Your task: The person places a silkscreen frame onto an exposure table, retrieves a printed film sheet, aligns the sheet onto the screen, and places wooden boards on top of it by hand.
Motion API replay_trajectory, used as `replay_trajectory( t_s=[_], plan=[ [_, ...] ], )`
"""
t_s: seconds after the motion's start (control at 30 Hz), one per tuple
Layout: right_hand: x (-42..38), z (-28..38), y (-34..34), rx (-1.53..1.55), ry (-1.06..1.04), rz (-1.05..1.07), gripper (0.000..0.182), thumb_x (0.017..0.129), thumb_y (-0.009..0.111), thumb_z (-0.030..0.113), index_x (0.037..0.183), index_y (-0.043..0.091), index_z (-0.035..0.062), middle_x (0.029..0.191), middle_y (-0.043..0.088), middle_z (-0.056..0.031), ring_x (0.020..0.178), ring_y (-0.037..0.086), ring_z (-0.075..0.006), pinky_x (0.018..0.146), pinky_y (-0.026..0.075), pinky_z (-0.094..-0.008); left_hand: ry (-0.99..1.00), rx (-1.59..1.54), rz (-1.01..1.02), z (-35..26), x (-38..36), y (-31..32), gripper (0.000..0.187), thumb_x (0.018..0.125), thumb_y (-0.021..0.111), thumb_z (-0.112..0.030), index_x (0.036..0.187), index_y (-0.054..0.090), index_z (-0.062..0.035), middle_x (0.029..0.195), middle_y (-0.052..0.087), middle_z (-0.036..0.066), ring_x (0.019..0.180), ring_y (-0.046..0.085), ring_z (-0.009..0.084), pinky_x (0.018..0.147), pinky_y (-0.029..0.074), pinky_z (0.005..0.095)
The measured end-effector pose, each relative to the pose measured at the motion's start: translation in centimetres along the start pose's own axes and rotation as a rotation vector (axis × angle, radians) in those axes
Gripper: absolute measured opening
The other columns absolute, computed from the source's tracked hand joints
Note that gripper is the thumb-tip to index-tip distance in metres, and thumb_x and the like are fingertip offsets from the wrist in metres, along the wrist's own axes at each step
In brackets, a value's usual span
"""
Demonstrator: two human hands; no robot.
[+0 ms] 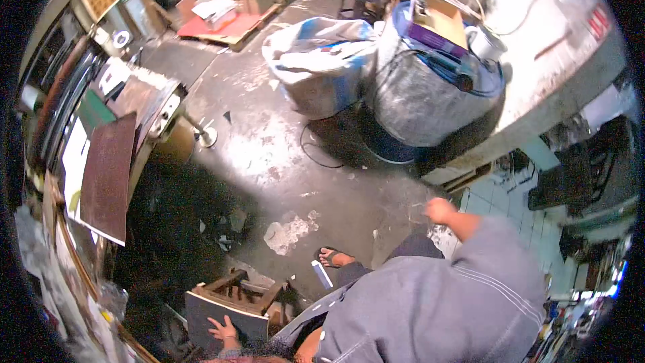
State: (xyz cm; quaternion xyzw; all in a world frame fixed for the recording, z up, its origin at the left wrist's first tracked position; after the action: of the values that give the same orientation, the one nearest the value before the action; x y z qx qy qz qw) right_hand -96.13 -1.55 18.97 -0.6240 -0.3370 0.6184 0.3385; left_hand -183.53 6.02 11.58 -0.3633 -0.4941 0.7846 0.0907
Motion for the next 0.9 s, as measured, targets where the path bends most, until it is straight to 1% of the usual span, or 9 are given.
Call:
replay_trajectory(
  t_s=[0.03,0.1,0.17,0.27,0.57,0.7,0.8,0.87,0.9],
  plan=[
    [-4.6,-3.0,1.7,0.403,0.536,0.106,0.031,0.08,0.065,0.031,0.102,0.07,0.0095,0.104,0.069,-0.0138,0.094,0.065,-0.0296,0.08,0.052,-0.0434,-0.042,-0.011,-0.06,-0.4,0.4,1.0,0.09,0.089,0.048,-0.066,0.155,0.0,-0.0275,0.154,0.013,0.029,0.134,0.031,0.0469,0.107,0.032,0.0543],
    [-13.1,-6.4,10.4,0.448,0.554,-0.009,0.02,0.078,0.07,0.021,0.096,0.074,0.0135,0.097,0.07,-0.0119,0.097,0.065,-0.0265,0.086,0.05,-0.0381,-0.103,-0.042,-0.158,-2.1,-0.2,2.8,0.087,0.09,0.05,-0.06,0.155,0.006,-0.0218,0.15,0.025,0.029,0.129,0.04,0.0453,0.105,0.037,0.0509],
    [-19.8,-4.8,19.3,0.357,0.641,-0.05,0.03,0.08,0.072,0.024,0.105,0.072,0.0082,0.109,0.068,-0.0116,0.101,0.063,-0.0246,0.089,0.05,-0.037,-0.023,-0.059,-0.171,-6.7,-2.1,3.5,0.084,0.091,0.051,-0.057,0.153,0.011,-0.0191,0.147,0.029,0.028,0.128,0.042,0.0428,0.104,0.038,0.0489],
    [-24.0,4.4,15.0,1.225,1.221,0.061,0.067,0.077,0.071,0.053,0.12,0.062,0.0031,0.123,0.061,-0.0177,0.121,0.054,-0.029,0.097,0.046,-0.0396,0.285,-0.077,-0.077,-14.2,-6.3,5.9,0.079,0.091,0.054,-0.054,0.15,0.017,-0.015,0.143,0.034,0.027,0.126,0.044,0.0391,0.103,0.039,0.0459],
    [-22.0,10.5,17.4,1.235,1.214,0.064,0.082,0.075,0.068,0.063,0.137,0.048,0.0153,0.144,0.038,-0.0194,0.126,0.045,-0.0419,0.101,0.041,-0.0512,1.453,0.062,0.756,-48.4,-27.5,15.1,0.067,0.091,0.06,-0.042,0.141,0.037,-0.0027,0.131,0.051,0.022,0.121,0.052,0.0279,0.099,0.043,0.0369],
    [-22.4,10.8,18.5,1.334,1.376,0.058,0.089,0.074,0.067,0.068,0.145,0.041,0.0208,0.153,0.027,-0.0202,0.128,0.042,-0.0477,0.102,0.039,-0.0564,1.457,0.325,0.79,-59.5,-36.0,16.1,0.069,0.092,0.063,-0.043,0.136,0.045,0.0059,0.121,0.061,0.019,0.114,0.057,0.0176,0.094,0.047,0.0314],
    [-22.7,11.2,21.8,1.48,1.346,0.091,0.099,0.071,0.064,0.074,0.152,0.021,0.037,0.158,0.0,-0.0263,0.13,0.029,-0.061,0.102,0.034,-0.0675,1.601,0.339,0.76,-63.2,-46.3,14.5,0.055,0.089,0.061,-0.031,0.137,0.048,-0.0066,0.137,0.05,0.024,0.125,0.051,0.0355,0.105,0.039,0.0374],
    [-25.2,9.0,19.0,1.617,1.387,0.076,0.101,0.069,0.066,0.074,0.152,0.02,0.0388,0.156,-0.003,-0.0298,0.134,0.023,-0.0603,0.104,0.032,-0.0672,2.079,0.527,0.613,-65.7,-53.1,16.0,0.055,0.089,0.062,-0.031,0.133,0.051,0.0008,0.132,0.055,0.023,0.123,0.053,0.0318,0.104,0.04,0.0351],
    [-25.5,8.3,19.6,1.608,1.423,0.069,0.102,0.068,0.067,0.073,0.152,0.02,0.0395,0.156,-0.006,-0.0296,0.134,0.022,-0.0607,0.104,0.032,-0.0666,2.238,0.526,0.743,-67.2,-55.7,18.3,0.055,0.09,0.062,-0.03,0.132,0.051,0.0046,0.132,0.056,0.023,0.12,0.055,0.0298,0.102,0.041,0.034]
  ],
)
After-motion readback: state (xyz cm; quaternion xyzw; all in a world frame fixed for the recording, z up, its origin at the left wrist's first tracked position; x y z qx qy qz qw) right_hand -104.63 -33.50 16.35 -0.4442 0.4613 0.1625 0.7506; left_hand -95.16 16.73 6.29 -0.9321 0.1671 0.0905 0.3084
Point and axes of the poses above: each hand's wrist, its own x-axis towards the middle knuckle, its own y-axis out of the palm, z = x × y, the point moved 4 cm from there along x, towards the middle knuckle
